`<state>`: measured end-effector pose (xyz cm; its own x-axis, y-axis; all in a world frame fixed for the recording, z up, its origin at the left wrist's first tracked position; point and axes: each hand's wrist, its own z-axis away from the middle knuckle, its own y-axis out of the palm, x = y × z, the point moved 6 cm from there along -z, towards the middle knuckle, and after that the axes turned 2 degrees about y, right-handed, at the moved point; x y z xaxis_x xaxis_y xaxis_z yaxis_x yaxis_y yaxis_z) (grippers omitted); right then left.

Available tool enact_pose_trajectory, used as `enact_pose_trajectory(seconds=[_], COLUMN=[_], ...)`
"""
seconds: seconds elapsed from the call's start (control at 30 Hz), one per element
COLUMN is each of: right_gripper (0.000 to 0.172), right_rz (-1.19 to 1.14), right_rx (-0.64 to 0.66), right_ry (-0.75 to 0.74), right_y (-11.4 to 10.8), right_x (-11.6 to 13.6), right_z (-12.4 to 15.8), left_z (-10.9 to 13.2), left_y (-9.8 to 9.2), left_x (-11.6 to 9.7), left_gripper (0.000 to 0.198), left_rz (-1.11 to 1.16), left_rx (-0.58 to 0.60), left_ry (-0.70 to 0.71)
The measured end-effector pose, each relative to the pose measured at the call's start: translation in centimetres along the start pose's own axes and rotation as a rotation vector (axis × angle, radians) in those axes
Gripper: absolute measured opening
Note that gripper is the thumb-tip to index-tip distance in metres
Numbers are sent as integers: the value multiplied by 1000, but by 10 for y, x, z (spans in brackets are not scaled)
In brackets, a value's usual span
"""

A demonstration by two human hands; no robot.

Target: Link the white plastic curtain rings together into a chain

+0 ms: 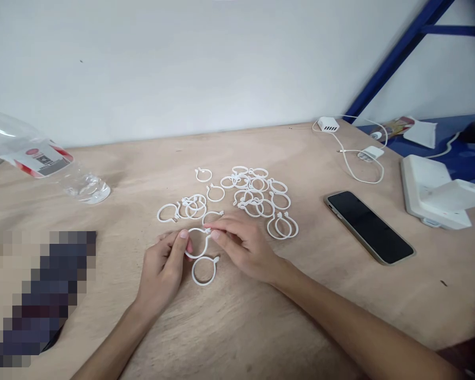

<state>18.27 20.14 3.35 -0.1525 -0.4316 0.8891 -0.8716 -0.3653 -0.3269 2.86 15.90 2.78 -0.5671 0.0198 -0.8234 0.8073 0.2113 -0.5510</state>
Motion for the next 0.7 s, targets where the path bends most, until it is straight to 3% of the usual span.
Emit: enact_pose_trajectory(seconds=[0.23,0.37,0.7], right_gripper=[23,28,27], right_rz=[-10,-48,-343], right_rx=[4,1,51], right_ry=[119,207,387], right_y=[2,2,20], right_x=[-9,-12,-12], right_z=[1,1,8], left_z=[2,4,2], left_y=[5,13,13], left_x=[-3,-5,-5], left_gripper=[40,37,43], left_rz=[-153,-218,-23], left_rx=[53,147,200], left_ry=[96,182,122])
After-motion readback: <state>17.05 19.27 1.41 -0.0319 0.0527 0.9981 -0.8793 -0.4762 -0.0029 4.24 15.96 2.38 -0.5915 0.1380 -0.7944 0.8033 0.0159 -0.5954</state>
